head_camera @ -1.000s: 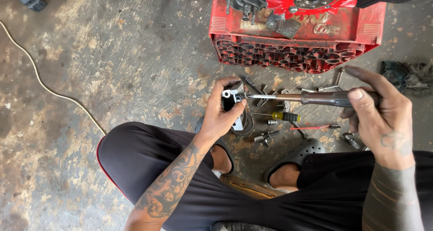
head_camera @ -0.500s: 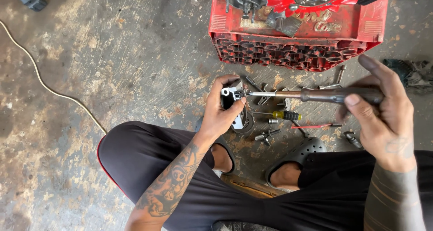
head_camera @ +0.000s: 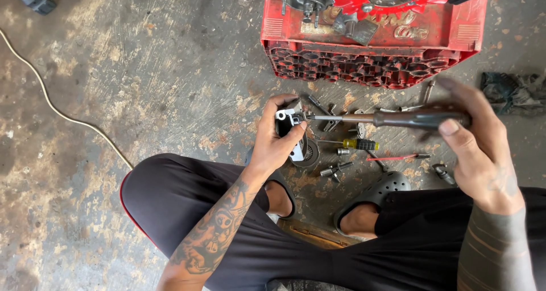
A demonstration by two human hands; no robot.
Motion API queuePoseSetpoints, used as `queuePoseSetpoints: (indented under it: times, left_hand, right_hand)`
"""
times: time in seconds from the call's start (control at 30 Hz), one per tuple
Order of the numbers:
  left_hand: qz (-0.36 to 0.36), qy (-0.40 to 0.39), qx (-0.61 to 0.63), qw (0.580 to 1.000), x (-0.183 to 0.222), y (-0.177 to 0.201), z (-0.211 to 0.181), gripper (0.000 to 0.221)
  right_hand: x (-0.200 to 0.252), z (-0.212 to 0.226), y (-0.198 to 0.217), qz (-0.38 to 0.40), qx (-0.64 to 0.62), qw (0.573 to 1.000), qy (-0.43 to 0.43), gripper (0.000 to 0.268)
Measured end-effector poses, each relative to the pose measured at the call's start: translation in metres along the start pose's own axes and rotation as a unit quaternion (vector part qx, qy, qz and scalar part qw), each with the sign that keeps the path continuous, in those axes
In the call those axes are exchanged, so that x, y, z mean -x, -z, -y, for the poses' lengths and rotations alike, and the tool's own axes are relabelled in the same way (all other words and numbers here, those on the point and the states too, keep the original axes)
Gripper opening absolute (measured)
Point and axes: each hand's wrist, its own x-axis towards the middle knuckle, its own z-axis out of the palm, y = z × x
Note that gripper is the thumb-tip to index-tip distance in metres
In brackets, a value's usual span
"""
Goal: Disassembling and inspecting a small engine component using a screwdriver
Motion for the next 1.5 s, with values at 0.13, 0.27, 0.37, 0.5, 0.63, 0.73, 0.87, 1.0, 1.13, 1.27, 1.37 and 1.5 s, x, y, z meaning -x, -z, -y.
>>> queuePoseSetpoints:
  times: [0.13, 0.27, 0.37, 0.5, 0.63, 0.73, 0.87, 1.0, 1.13, 1.27, 1.37, 1.5]
  left_hand:
    - [0.0, -0.01, -0.036, 0.999, -0.001, -0.002, -0.003, 0.05]
    - [0.007, 0.009, -0.022, 1.0, 0.0, -0.003, 0.0, 0.05]
    - [0.007, 0.019, -0.024, 1.0, 0.001, -0.004, -0.001, 0.05]
    - [0.019, 0.026, -0.015, 0.999, 0.002, -0.005, 0.002, 0.048]
    - [0.008, 0.025, -0.034, 0.999, 0.002, -0.004, 0.002, 0.048]
    - [0.017, 0.025, 0.001, 1.0, 0.001, -0.003, 0.001, 0.049]
    - [0.022, 0.029, -0.044, 0.998, 0.0, -0.003, 0.001, 0.049]
    - [0.057, 0.058, 0.003, 0.997, 0.0, -0.004, 0.003, 0.047]
    - [0.085, 0.119, 0.143, 0.979, -0.001, -0.015, 0.019, 0.046]
    - [0.104, 0.142, 0.267, 0.947, -0.002, -0.021, 0.025, 0.038]
    - [0.067, 0.16, 0.345, 0.922, -0.008, -0.018, 0.035, 0.041]
    - [-0.01, 0.172, 0.449, 0.877, -0.018, -0.01, 0.035, 0.049]
  right_hand:
    - [0.003, 0.006, -0.003, -0.037, 0.05, 0.998, 0.014, 0.054]
    - [0.001, 0.004, 0.002, -0.033, 0.052, 0.998, -0.035, 0.051]
    - [0.003, 0.007, -0.002, -0.023, 0.024, 0.999, -0.002, 0.055]
    - [0.001, 0.008, -0.003, -0.068, 0.114, 0.99, -0.04, 0.041]
    - [-0.001, 0.004, 0.0, -0.003, -0.006, 1.0, -0.013, 0.067]
    - [0.001, 0.006, -0.004, -0.064, 0.068, 0.995, -0.036, 0.041]
    - [-0.004, -0.002, 0.002, -0.038, 0.071, 0.996, -0.036, 0.038]
    - [-0.011, -0.002, 0.002, -0.049, 0.068, 0.994, -0.064, 0.027]
    - [-0.019, -0.042, 0.033, -0.08, 0.022, 0.993, -0.087, 0.026]
    - [-0.027, -0.111, 0.074, -0.161, 0.057, 0.979, -0.108, 0.014]
    - [-0.037, -0.186, 0.088, -0.135, 0.21, 0.948, -0.198, 0.017]
    - [-0.046, -0.29, 0.077, -0.093, 0.391, 0.852, -0.335, 0.03]
